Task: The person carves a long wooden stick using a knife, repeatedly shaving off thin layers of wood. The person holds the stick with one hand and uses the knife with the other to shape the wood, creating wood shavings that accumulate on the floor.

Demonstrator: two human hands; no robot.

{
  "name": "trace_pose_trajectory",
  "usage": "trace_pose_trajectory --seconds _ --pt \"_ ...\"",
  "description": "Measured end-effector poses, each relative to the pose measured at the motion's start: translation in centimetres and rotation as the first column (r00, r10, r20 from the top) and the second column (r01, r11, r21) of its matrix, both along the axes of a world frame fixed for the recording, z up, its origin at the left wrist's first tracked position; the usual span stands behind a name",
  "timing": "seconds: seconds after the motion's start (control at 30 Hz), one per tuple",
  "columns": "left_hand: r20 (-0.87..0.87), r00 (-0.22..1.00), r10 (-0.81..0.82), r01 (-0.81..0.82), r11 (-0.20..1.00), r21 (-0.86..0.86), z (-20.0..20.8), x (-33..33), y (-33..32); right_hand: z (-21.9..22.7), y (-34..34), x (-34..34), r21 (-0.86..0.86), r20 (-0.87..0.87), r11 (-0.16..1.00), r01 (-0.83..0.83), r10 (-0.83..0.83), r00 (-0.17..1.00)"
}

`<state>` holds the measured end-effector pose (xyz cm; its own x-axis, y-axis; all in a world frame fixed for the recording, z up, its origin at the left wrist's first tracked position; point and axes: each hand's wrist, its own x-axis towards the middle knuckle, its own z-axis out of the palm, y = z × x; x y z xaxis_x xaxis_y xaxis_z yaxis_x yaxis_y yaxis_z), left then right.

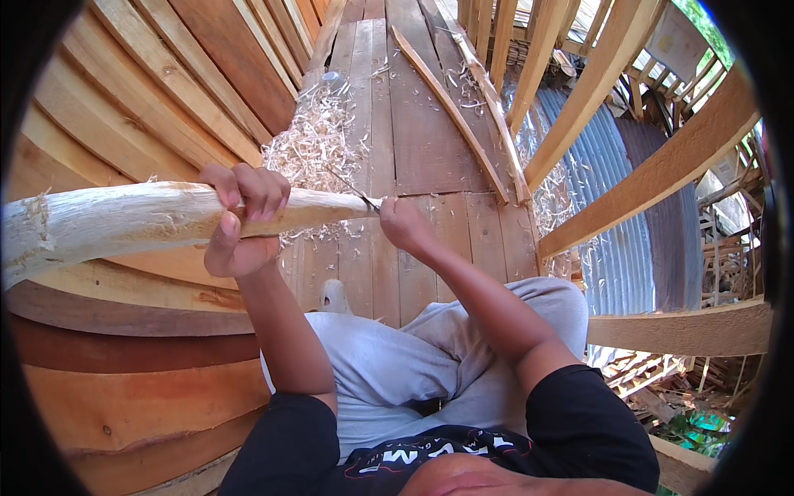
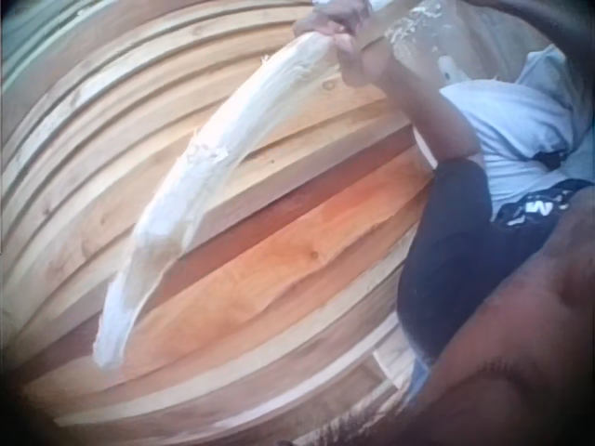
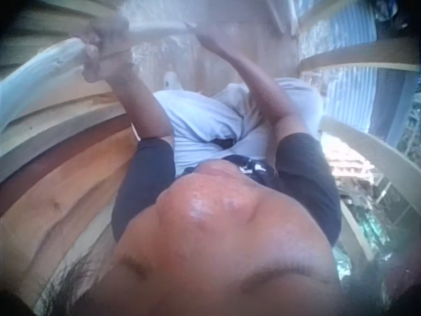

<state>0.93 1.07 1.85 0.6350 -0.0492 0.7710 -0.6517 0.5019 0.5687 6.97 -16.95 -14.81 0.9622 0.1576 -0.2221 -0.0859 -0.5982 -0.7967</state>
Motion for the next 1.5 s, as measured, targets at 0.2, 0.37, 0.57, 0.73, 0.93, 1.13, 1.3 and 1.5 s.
trace_pose_trajectory --seconds 0.2,0.37,0.57,0.73,0.93,1.13,1.3,1.5 --pt "0.027 0.999 -0.031 0.03 0.999 0.037 -0.2 -0.5 0.7 4.6 0.0 -2.5 0.026 0.102 0.992 -0.12 0.117 0.988" --pt "0.055 0.987 -0.151 0.143 0.981 0.129 0.2 -0.4 -0.3 6.3 0.1 -2.7 0.097 0.115 0.992 -0.075 0.064 0.991" --pt "0.032 0.997 -0.077 0.074 0.995 0.065 0.1 0.1 0.1 -0.6 -0.8 0.0 0.079 0.046 0.997 0.005 -0.009 0.999" --pt "0.057 0.994 -0.094 0.09 0.994 0.066 -0.4 0.0 0.6 1.0 -0.5 -1.0 0.002 0.05 0.997 -0.077 0.077 0.996" --pt "0.043 0.996 -0.08 0.075 0.99 0.122 0.3 -0.7 -0.4 6.5 0.3 -2.3 0.072 0.004 0.985 -0.159 0.159 0.987" --pt "0.04 0.998 -0.058 0.054 0.996 0.077 0.2 0.2 -0.7 -7.1 -2.5 1.6 -0.147 0.15 0.983 -0.108 0.131 0.98" --pt "-0.09 0.926 0.367 -0.374 0.924 -0.079 0.2 -0.2 -2.9 -6.0 -2.4 1.4 -0.193 0.199 0.959 -0.209 0.247 0.948" --pt "-0.221 0.886 0.408 -0.405 0.912 0.064 1.0 -1.2 -1.9 7.0 -0.7 -1.9 0.043 0.025 0.976 -0.211 0.21 0.977"
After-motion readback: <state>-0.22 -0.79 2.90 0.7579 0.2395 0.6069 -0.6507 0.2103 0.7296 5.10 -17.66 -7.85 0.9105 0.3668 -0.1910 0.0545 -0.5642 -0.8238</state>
